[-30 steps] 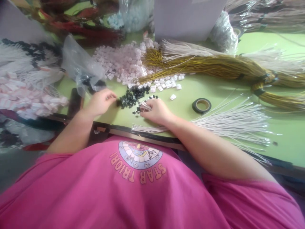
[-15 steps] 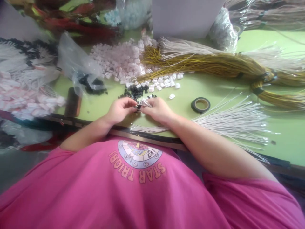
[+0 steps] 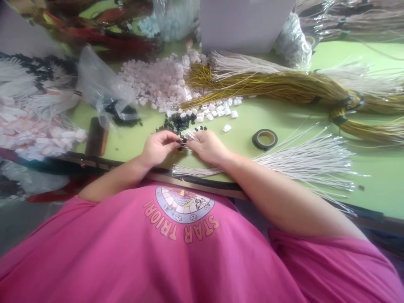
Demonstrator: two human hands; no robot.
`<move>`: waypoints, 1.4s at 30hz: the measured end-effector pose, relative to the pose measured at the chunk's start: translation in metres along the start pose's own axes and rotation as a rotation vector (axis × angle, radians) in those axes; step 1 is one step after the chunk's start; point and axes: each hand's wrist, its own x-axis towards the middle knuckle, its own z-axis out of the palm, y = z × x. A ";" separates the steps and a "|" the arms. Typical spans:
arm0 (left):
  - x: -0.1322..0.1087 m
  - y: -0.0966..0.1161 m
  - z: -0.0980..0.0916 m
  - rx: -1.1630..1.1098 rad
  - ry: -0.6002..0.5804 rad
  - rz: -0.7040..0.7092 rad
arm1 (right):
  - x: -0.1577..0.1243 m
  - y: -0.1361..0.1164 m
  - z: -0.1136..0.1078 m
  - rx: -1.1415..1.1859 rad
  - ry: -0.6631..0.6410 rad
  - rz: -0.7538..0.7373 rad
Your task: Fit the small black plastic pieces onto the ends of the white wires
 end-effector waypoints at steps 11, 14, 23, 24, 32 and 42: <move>-0.001 0.002 0.000 0.072 0.005 0.033 | 0.000 0.000 0.001 -0.003 0.029 0.017; -0.001 0.004 0.000 0.200 0.033 0.112 | 0.001 0.001 0.001 -0.011 0.033 0.004; 0.001 0.001 0.001 0.147 0.054 0.040 | 0.002 0.004 0.001 -0.003 0.006 -0.036; 0.001 0.000 0.001 0.092 0.038 -0.012 | 0.001 0.004 0.001 -0.006 0.004 -0.040; 0.000 0.001 0.008 0.117 0.023 0.022 | 0.002 0.002 0.003 -0.056 0.007 -0.072; -0.001 0.008 -0.012 0.475 -0.143 0.313 | -0.001 0.005 0.002 -0.018 0.136 -0.007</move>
